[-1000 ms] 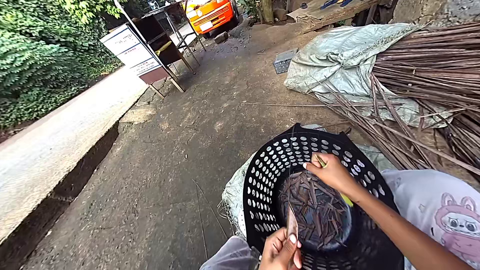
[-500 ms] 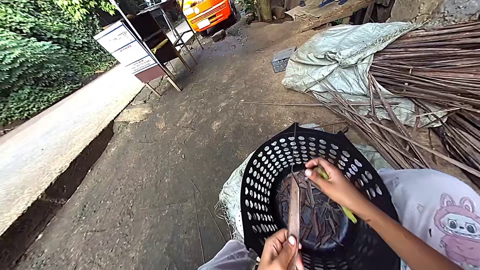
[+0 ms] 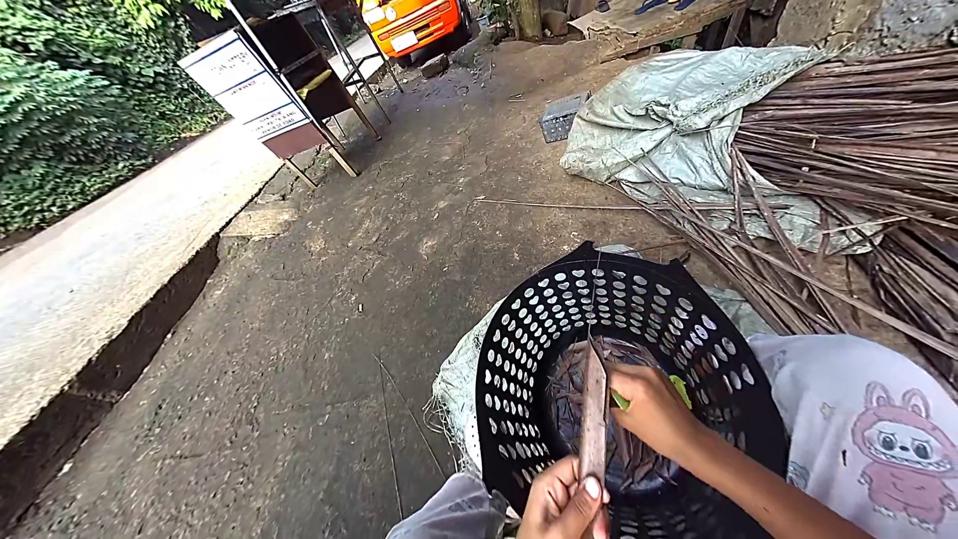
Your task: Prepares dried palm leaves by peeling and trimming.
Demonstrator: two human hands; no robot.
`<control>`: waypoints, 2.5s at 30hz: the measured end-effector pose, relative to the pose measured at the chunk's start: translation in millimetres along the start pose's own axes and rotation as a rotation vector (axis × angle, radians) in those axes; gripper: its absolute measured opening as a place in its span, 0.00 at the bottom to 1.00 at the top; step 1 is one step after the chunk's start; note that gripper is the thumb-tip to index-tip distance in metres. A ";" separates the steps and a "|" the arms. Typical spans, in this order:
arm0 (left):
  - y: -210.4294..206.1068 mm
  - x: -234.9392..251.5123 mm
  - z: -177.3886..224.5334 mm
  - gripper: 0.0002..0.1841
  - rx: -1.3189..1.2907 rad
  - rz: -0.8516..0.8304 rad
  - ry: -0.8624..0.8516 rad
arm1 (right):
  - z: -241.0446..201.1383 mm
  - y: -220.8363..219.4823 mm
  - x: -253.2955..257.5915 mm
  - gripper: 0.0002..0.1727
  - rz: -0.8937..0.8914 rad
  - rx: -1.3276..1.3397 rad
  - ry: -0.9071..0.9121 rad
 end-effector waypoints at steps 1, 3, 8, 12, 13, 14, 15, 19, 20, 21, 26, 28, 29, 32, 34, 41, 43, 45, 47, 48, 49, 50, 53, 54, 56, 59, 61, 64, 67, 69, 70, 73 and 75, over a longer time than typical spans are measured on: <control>-1.4 0.7 -0.1 0.18 0.000 -0.007 0.001 | 2.8 1.6 2.5 0.05 0.026 -0.018 -0.019; -2.5 1.7 -0.5 0.18 0.001 -0.008 0.008 | 6.7 3.1 5.5 0.05 0.058 -0.046 -0.056; -4.0 4.6 -1.2 0.18 -0.002 -0.012 0.017 | 12.1 6.0 16.2 0.01 0.128 -0.118 -0.139; -3.6 0.7 -10.2 0.18 0.002 -0.030 0.022 | 35.4 19.6 27.6 0.03 0.168 -0.068 -0.161; -1.6 -0.7 -10.9 0.18 0.017 -0.016 0.026 | 37.6 23.1 27.7 0.03 0.162 -0.066 -0.156; 0.9 -1.5 -11.0 0.18 0.026 -0.003 0.030 | 37.8 25.1 25.9 0.03 0.121 -0.051 -0.175; 3.0 -1.6 -10.3 0.18 0.028 0.004 0.031 | 36.7 24.8 22.7 0.04 0.040 -0.016 -0.204; 0.2 -0.6 -9.7 0.19 0.026 -0.019 0.032 | 18.1 1.1 3.6 0.04 -0.390 0.165 -0.094; -2.4 -0.5 -9.8 0.18 0.030 -0.026 0.030 | 13.6 -3.4 2.4 0.03 -0.454 0.152 -0.101; -4.7 -0.8 -9.0 0.18 0.032 -0.030 0.024 | 12.3 -5.3 3.7 0.03 -0.458 0.101 -0.123; -7.9 -2.3 -4.2 0.18 0.055 -0.027 0.002 | 51.2 8.9 23.9 0.06 -0.277 -0.052 -0.466; -5.3 -1.4 -2.9 0.17 0.105 -0.005 -0.001 | 62.6 21.0 27.6 0.07 -0.164 -0.019 -0.543; -2.8 -1.1 -2.1 0.17 0.127 0.011 -0.002 | 63.9 22.1 25.0 0.07 -0.137 0.048 -0.554; 2.1 0.0 -2.7 0.16 0.179 0.048 0.008 | 55.2 -6.8 2.3 0.08 -0.345 0.518 -0.634; -0.3 0.3 -5.2 0.15 0.199 0.044 0.024 | 40.7 -29.6 -8.1 0.10 -0.495 0.840 -0.726; 4.4 -1.0 -10.6 0.17 0.120 0.010 0.079 | 62.3 -10.0 13.6 0.09 -0.144 0.883 -0.731; 11.8 -1.3 -5.2 0.19 0.105 0.079 0.039 | 67.0 -9.4 8.6 0.07 -0.147 1.007 -0.680; 15.3 -2.1 -1.8 0.20 0.093 0.108 0.023 | 54.5 -14.7 -1.0 0.08 -0.288 0.936 -0.487; 13.8 -2.3 -1.8 0.20 0.073 0.098 0.017 | 23.3 -22.2 -9.5 0.13 -0.483 0.685 -0.172; 12.3 -2.4 -2.7 0.20 0.064 0.091 0.016 | 7.5 -27.3 -14.2 0.11 -0.594 0.544 -0.055; 10.9 -2.6 -4.1 0.20 0.054 0.084 0.014 | -3.2 -31.7 -18.7 0.08 -0.680 0.438 0.008; 10.6 -3.0 -5.0 0.20 0.046 0.080 0.010 | -8.8 -33.4 -20.9 0.05 -0.677 0.383 0.049; 9.5 -2.1 -2.5 0.20 0.031 0.074 -0.007 | -15.2 -21.9 -12.5 0.05 -0.413 0.279 0.130; 8.0 -1.4 -1.2 0.19 0.029 0.072 -0.008 | -15.0 -17.5 -9.6 0.06 -0.308 0.230 0.125; 4.5 -0.9 -0.1 0.19 0.033 0.069 -0.006 | -11.9 -12.2 -5.2 0.08 -0.177 0.131 0.047; 3.1 0.8 1.8 0.19 0.042 0.080 -0.009 | -4.8 -11.9 -1.2 0.06 -0.102 0.036 -0.059; 4.3 1.2 4.0 0.18 0.056 0.087 -0.015 | -2.7 -12.6 0.6 0.05 -0.049 -0.019 -0.096; 8.0 3.3 6.8 0.19 0.065 0.118 -0.026 | -3.6 -11.9 4.0 0.03 0.074 -0.112 -0.073; 5.9 3.0 3.2 0.18 0.072 0.099 -0.023 | 7.2 -9.1 11.2 0.04 0.108 -0.129 -0.165; 4.5 2.4 -3.6 0.18 0.077 0.088 -0.013 | 18.2 -4.6 20.1 0.04 0.044 -0.117 -0.260; 4.6 2.3 -5.7 0.18 0.077 0.089 -0.007 | 21.3 -2.7 22.9 0.04 0.009 -0.127 -0.286; 3.5 3.3 -4.4 0.18 0.075 0.084 0.006 | 28.2 1.3 26.7 0.02 -0.064 -0.154 -0.356; 3.2 1.9 -5.2 0.18 0.071 0.080 0.012 | 36.3 5.8 29.1 0.04 -0.071 -0.144 -0.442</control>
Point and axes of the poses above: each hand's wrist, its own x-axis towards the middle knuckle, its own y-axis out of the back of the hand, z = x × y, the point moved 10 cm from there along x, towards the middle knuckle, and after that the axes turned 1 degree about -z, right-handed, at the moved point
